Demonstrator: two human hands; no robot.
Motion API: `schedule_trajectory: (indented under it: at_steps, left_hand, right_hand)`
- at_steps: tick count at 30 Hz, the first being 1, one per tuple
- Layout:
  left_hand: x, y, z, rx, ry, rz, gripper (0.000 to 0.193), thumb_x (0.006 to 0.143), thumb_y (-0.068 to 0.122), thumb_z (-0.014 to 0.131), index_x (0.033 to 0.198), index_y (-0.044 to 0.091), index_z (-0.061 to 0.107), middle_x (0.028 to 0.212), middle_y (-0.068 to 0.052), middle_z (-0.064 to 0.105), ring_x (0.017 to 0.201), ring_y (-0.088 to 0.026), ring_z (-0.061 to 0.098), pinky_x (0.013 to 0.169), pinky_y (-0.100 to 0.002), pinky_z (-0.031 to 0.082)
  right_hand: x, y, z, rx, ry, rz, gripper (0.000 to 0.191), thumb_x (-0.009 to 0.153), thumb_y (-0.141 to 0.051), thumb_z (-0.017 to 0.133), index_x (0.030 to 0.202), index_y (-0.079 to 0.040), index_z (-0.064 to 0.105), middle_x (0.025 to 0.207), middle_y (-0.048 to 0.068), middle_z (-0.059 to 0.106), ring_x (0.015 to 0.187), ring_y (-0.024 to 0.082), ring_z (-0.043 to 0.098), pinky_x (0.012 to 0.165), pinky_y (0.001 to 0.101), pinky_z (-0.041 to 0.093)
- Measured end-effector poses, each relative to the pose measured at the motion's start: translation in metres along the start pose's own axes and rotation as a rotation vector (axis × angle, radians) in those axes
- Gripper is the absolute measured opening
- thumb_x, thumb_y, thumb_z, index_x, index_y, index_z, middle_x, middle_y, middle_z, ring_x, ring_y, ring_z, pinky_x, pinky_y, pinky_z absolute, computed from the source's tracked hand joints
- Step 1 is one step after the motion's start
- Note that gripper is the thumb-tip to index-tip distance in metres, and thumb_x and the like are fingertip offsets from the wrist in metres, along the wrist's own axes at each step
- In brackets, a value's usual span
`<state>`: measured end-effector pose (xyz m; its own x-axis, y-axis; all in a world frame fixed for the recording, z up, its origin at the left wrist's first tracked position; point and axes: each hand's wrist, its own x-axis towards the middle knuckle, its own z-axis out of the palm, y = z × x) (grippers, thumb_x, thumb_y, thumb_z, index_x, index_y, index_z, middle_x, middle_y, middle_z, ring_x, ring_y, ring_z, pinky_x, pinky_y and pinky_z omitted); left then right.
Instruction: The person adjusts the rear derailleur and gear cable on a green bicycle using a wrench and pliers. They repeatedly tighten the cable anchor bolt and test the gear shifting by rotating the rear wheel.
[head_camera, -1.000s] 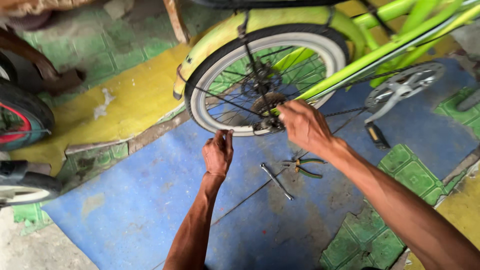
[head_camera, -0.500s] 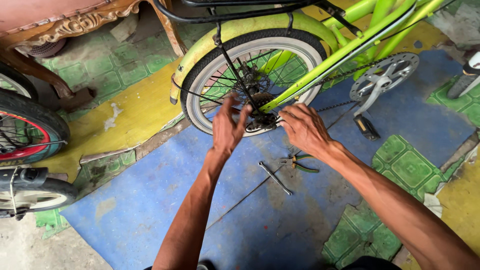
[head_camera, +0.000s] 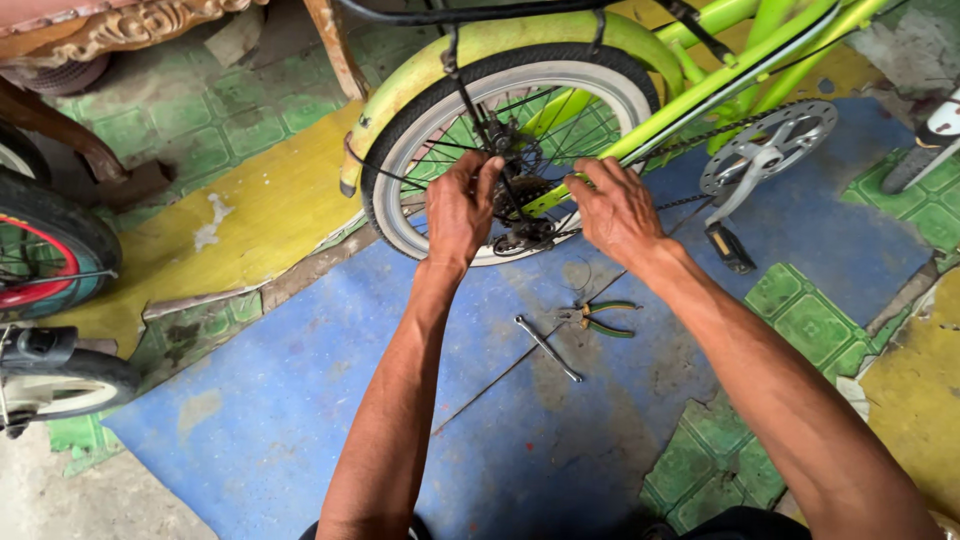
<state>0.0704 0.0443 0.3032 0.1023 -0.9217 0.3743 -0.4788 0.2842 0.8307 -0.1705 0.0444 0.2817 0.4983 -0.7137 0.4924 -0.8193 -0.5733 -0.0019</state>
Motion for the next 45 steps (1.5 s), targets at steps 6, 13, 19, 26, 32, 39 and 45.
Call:
schedule_trajectory:
  at_steps: [6,13,19,26,32,39,45]
  left_hand:
    - [0.0,-0.008,-0.007,0.033,-0.032,-0.024,0.039,0.101,0.037,0.068,0.085,0.002,0.069,0.063,-0.017,0.064,0.056,-0.033,0.058,0.061,-0.045,0.047]
    - [0.002,-0.009,-0.005,-0.121,-0.057,-0.017,0.034,0.098,0.036,0.065,0.105,0.002,0.067,0.067,-0.02,0.065,0.055,-0.033,0.062,0.058,-0.045,0.049]
    - [0.004,-0.012,-0.006,-0.074,-0.122,-0.076,0.033,0.105,0.033,0.059,0.096,0.001,0.062,0.066,-0.023,0.062,0.06,-0.042,0.06,0.063,-0.05,0.046]
    - [0.003,-0.013,-0.008,-0.094,-0.073,-0.006,0.027,0.102,0.032,0.059,0.096,0.005,0.061,0.068,-0.023,0.064,0.07,-0.046,0.064,0.065,-0.054,0.047]
    - [0.001,-0.011,-0.013,-0.076,-0.09,-0.037,0.027,0.103,0.032,0.058,0.098,0.006,0.061,0.071,-0.022,0.066,0.074,-0.046,0.065,0.068,-0.056,0.047]
    - [0.0,-0.01,-0.016,-0.055,-0.096,-0.037,0.026,0.104,0.033,0.057,0.1,0.008,0.06,0.073,-0.021,0.067,0.078,-0.047,0.065,0.07,-0.057,0.046]
    - [-0.001,-0.01,-0.017,-0.05,-0.104,-0.038,0.026,0.104,0.033,0.056,0.101,0.008,0.06,0.075,-0.021,0.068,0.079,-0.047,0.065,0.07,-0.057,0.046]
  right_hand:
    - [0.012,-0.003,0.003,0.039,0.008,0.007,0.02,0.09,0.003,0.065,0.107,0.0,0.076,0.106,0.011,0.066,0.102,0.029,0.063,0.088,0.0432,0.056]
    - [0.024,-0.012,0.009,-0.003,0.009,0.04,0.006,0.088,0.003,0.067,0.091,-0.001,0.07,0.09,0.011,0.058,0.09,0.03,0.06,0.079,0.0451,0.053]
    - [0.027,-0.016,0.01,0.012,0.019,0.022,0.006,0.092,0.002,0.067,0.096,-0.001,0.07,0.088,0.011,0.055,0.087,0.03,0.058,0.079,0.046,0.053]
    - [0.027,-0.021,0.01,0.0,0.0,0.041,0.007,0.089,0.003,0.068,0.094,-0.002,0.071,0.09,0.012,0.056,0.089,0.032,0.059,0.076,0.0471,0.052]
    - [0.026,-0.024,0.013,0.001,0.008,0.036,0.009,0.088,0.004,0.068,0.095,0.0,0.071,0.092,0.013,0.057,0.091,0.033,0.06,0.076,0.047,0.053]
    - [0.027,-0.029,0.014,-0.023,0.006,0.047,0.007,0.087,0.004,0.07,0.092,0.0,0.071,0.09,0.012,0.057,0.089,0.033,0.06,0.075,0.0476,0.053]
    - [0.026,-0.027,0.016,-0.023,-0.001,0.057,0.005,0.089,0.005,0.07,0.091,0.0,0.071,0.089,0.012,0.055,0.086,0.032,0.059,0.072,0.0465,0.053]
